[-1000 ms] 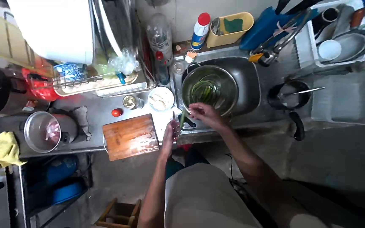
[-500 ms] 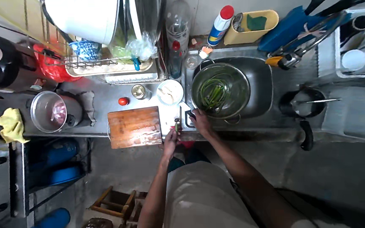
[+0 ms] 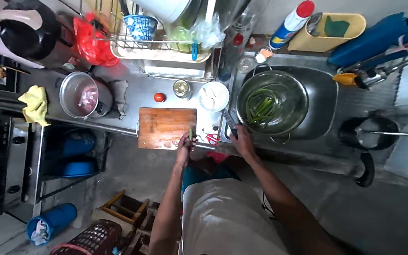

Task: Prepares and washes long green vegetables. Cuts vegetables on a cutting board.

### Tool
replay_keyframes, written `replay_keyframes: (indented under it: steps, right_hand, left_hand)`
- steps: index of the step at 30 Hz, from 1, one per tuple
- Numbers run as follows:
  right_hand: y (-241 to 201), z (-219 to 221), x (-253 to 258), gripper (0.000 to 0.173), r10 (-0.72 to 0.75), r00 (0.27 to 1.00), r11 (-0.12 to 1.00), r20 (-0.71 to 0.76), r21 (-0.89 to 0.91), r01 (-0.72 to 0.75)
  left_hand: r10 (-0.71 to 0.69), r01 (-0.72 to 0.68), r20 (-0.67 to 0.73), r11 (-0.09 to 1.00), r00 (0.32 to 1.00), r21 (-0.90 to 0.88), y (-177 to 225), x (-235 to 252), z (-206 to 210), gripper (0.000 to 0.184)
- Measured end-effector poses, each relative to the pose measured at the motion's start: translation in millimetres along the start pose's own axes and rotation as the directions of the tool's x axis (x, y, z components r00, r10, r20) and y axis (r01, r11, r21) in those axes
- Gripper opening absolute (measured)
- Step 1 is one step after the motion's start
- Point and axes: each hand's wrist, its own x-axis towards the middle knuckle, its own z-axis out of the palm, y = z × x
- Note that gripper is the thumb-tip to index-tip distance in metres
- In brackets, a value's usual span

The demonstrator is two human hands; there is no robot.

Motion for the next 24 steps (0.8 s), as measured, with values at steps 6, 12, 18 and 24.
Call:
replay_keyframes:
  steps: [6,12,18,24]
  right_hand:
    - [-1,-6,-55,0.046,0.101,0.995,0.994,0.010,0.051,-0.102]
    - [-57,9,-110,0.042,0.061,0.994,0.998,0.093,0.002,-0.061]
    - [-139,76,-97,0.049,-0.093,0.964,0.989,0.248,-0.090,0.118]
    - [-160,113,-78,0.062,-0.088,0.956,0.961,0.280,-0.228,0.155]
  left_hand:
    - [0.271,-0.192,-0.059,0.804,0.961,0.563,13,12,-38,0.029]
    - [0.485,-0.277,0.041,0.425,0.873,0.862,13,33,-89,0.025]
    - [0.524,-0.338,0.111,0.361,0.844,0.869,17,28,-109,0.023]
    - [0.537,-0.385,0.155,0.347,0.829,0.856,21,22,-120,0.027]
